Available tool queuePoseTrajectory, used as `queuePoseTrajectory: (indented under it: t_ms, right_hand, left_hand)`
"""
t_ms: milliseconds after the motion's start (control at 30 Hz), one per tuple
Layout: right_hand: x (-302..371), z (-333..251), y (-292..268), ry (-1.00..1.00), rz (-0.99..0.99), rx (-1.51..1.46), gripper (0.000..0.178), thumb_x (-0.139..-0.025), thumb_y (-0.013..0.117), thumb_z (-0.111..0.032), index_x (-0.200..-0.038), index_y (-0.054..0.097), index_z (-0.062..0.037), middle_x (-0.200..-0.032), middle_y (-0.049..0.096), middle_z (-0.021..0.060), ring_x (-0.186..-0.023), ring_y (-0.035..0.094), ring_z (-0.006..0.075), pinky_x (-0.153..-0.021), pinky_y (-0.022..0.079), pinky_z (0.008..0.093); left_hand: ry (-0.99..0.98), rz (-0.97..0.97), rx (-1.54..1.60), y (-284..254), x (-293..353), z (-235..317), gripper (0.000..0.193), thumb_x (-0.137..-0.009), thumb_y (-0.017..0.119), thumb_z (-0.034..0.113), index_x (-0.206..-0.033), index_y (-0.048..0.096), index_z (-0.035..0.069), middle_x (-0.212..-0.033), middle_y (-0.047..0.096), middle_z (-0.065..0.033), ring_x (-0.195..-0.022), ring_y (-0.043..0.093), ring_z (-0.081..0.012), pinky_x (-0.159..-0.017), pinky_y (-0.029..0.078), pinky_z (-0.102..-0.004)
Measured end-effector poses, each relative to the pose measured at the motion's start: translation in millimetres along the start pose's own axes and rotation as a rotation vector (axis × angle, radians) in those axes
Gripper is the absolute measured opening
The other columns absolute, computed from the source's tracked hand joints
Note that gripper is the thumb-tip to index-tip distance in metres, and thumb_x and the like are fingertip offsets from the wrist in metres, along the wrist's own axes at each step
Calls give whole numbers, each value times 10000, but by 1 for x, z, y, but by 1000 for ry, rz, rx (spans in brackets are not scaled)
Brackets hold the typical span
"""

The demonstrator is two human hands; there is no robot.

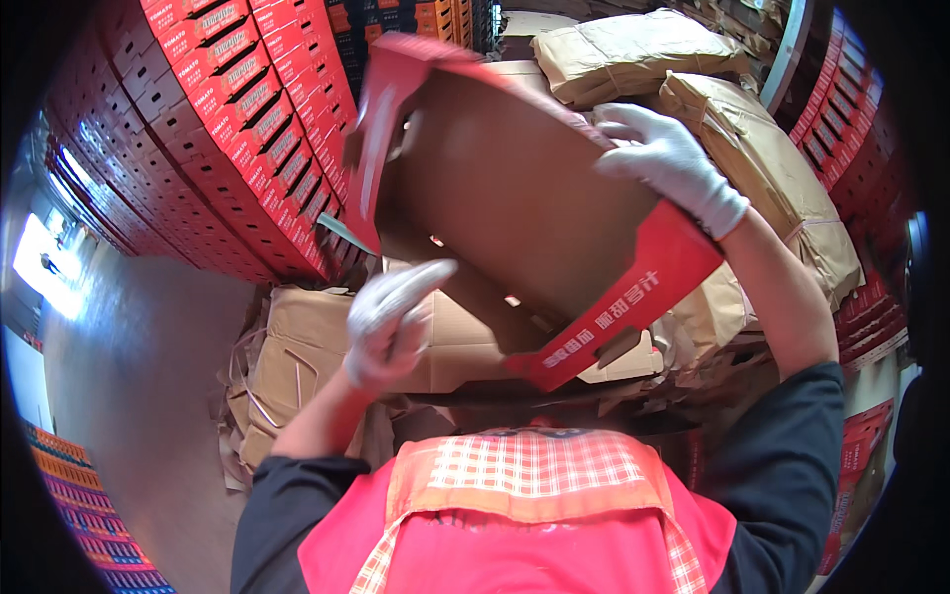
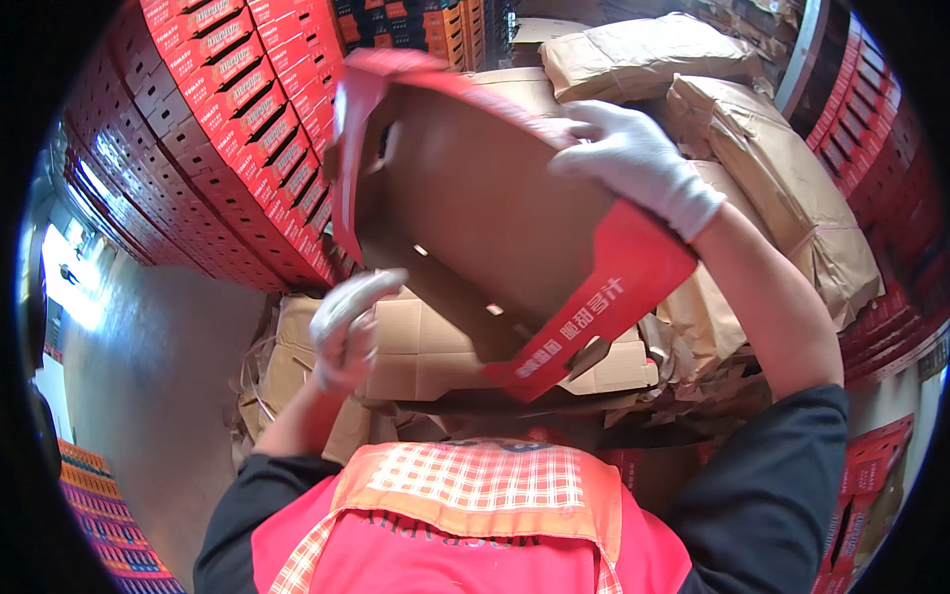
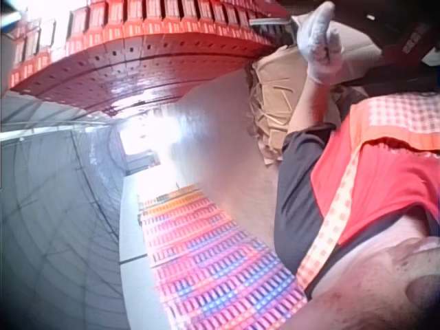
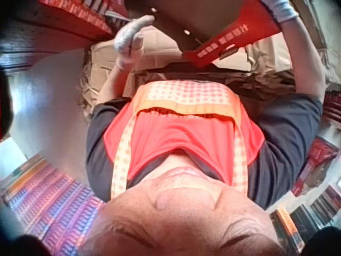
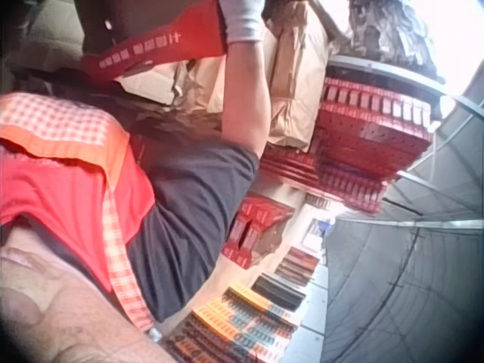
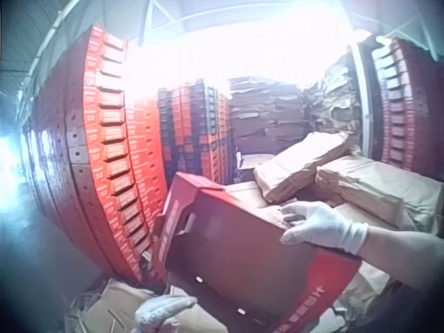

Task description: The person assembles flat-packed cardboard boxes by folding the sides and locking the flaps. They repeatedly pick up flat sheets, fold them into box shapes, and place the finished boxes into a stack.

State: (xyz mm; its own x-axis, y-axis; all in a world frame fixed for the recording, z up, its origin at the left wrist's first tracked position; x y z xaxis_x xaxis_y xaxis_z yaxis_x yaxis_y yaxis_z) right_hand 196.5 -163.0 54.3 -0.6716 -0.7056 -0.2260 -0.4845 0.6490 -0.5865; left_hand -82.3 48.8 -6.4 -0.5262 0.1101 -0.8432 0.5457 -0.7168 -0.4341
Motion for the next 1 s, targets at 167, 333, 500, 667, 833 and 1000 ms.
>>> queuePoseTrajectory:
  t_ms: [167,333,500,667,833,1000]
  right_hand:
    - [44,138,28,313,-43,-490,496,-855,712,-317,-1237,625,-12,-1164,680,91,-953,662,172,-911,513,318]
    - [106,218,138,556,-1,-474,276,-936,628,-187,-1158,669,-29,-1048,705,76,-890,660,179,-877,521,324]
    - [68,152,37,128,181,-624,225,-968,589,-140,-1150,675,-40,-959,714,76,-856,661,165,-805,532,280]
    - [93,23,-38,-266,546,-306,263,-1018,552,-180,-1221,607,-21,-936,656,36,-856,615,86,-761,524,264]
    - [94,-59,7,-138,15,338,449,-769,816,-297,-1083,630,-36,-846,602,50,-837,600,129,-782,512,303]
    - [72,-56,25,314,-243,181,334,-721,769,-248,-760,515,-33,-696,502,27,-665,497,115,-601,436,325]
  left_hand:
    - [-246,214,-6,-34,5,5,830,-998,258,624,-1310,534,-94,-1244,633,-205,-1197,582,-312,-1097,336,-468]
    - [15,-507,-97,61,-62,26,1064,-610,832,578,-1413,455,-10,-1400,458,-253,-1306,439,-433,-1121,327,-474]
    - [156,-147,-49,130,-89,59,777,-688,804,425,-1221,574,-92,-1208,593,-272,-1117,563,-434,-1013,444,-489]
    - [134,134,67,154,-88,53,1019,-666,853,392,-1452,370,-40,-1390,473,-308,-1180,558,-452,-1000,452,-492]
    - [-17,290,140,163,-72,42,1279,-618,853,446,-1552,110,-14,-1550,194,-352,-1398,321,-508,-1084,317,-593]
    - [-265,246,198,177,-54,35,1387,-601,776,655,-1547,15,-17,-1558,89,-360,-1454,136,-526,-1146,178,-603]
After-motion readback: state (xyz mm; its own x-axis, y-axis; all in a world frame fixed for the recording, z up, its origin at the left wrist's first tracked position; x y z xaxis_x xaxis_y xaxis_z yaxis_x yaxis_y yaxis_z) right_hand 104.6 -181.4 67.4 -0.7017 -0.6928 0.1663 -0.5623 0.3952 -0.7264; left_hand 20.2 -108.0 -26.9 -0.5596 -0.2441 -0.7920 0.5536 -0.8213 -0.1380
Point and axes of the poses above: each hand's wrist, its own x-axis away from the middle knuckle, its own y-axis out of the palm, z = x × y, the point moved 6 cm from there along -x, towards the middle knuckle
